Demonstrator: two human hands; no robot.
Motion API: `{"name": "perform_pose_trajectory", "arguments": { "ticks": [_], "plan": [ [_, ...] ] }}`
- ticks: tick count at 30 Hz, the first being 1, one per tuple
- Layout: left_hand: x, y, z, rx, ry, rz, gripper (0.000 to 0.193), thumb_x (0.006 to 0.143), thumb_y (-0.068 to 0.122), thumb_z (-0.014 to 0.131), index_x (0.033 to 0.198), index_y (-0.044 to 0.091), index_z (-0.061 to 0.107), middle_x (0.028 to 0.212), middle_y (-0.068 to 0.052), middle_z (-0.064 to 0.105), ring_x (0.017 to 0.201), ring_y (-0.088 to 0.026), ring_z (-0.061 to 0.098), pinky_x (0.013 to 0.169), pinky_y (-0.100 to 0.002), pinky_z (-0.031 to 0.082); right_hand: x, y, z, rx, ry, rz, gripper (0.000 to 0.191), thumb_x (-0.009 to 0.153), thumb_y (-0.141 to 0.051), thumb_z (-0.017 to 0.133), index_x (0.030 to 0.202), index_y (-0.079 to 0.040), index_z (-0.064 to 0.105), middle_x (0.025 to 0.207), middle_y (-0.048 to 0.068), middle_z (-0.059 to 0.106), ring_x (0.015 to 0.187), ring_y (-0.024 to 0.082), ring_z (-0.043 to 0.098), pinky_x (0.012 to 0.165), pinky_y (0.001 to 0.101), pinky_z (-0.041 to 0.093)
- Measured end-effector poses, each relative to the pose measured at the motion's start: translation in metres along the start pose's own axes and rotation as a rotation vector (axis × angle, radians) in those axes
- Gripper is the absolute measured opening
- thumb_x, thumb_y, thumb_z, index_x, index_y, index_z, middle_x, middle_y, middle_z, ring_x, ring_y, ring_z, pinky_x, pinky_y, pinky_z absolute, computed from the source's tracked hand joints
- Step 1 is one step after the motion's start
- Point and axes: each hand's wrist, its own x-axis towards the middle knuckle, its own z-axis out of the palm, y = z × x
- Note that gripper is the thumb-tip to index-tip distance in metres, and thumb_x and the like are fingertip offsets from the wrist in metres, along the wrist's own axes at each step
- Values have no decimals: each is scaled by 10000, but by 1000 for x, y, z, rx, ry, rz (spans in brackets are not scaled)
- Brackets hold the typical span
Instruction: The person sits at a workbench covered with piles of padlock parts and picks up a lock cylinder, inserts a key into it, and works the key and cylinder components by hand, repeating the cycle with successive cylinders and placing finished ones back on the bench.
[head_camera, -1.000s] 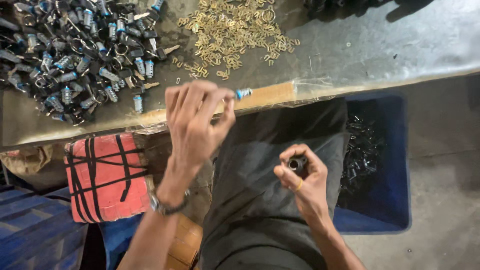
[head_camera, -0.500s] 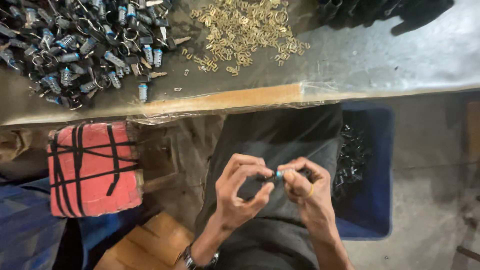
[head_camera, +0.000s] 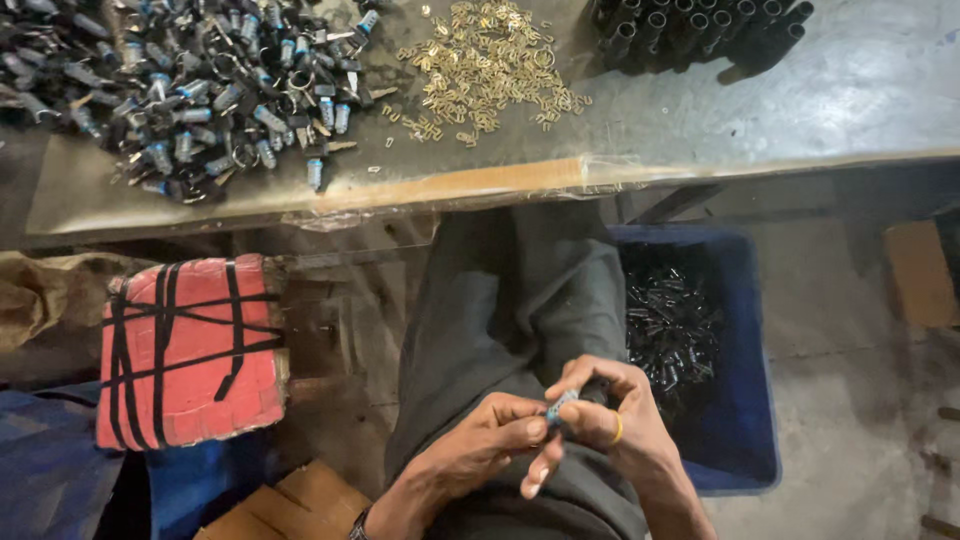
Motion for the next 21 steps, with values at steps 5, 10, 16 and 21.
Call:
{"name": "perform_pose_trajectory", "arguments": {
  "ticks": [5, 10, 16, 21],
  "plan": [
    [-15, -3, 19, -15, 57, 100, 301, 1086, 300, 591, 1074, 3, 635, 785, 15, 525, 616, -95, 518, 598, -241, 454, -16, -14, 14, 370, 73, 96, 381, 840, -251, 717, 1090, 13, 604, 895, 108, 636, 642, 113, 517, 507, 221, 385],
    [-32, -15, 29, -81, 45, 268, 369, 1064, 412, 535, 1039, 44, 555, 831, 15, 504, 590, -109, 511, 565, -268, 467, -36, -13, 26, 288, 53, 7, 364, 936, -274, 694, 1133, -28, 513, 1003, 143, 625, 683, 105, 498, 561, 260, 415],
    [-34, -22, 31, 82, 51, 339, 463, 1101, 462, 506, 956, 25, 558, 741, -11, 495, 664, -135, 538, 673, -310, 494, -51, 10, 30, 355, 54, -52, 344, 1008, -344, 634, 1120, -54, 488, 860, 69, 518, 590, 73, 371, 501, 252, 324],
    [-23, -9, 27, 339, 111, 370, 498, 1087, 468, 522, 972, -6, 619, 746, -42, 539, 694, -129, 546, 703, -283, 476, -35, 18, 30, 331, 143, -33, 296, 997, -328, 591, 1063, -77, 451, 812, 71, 503, 542, 81, 331, 434, 246, 254]
  ]
}}
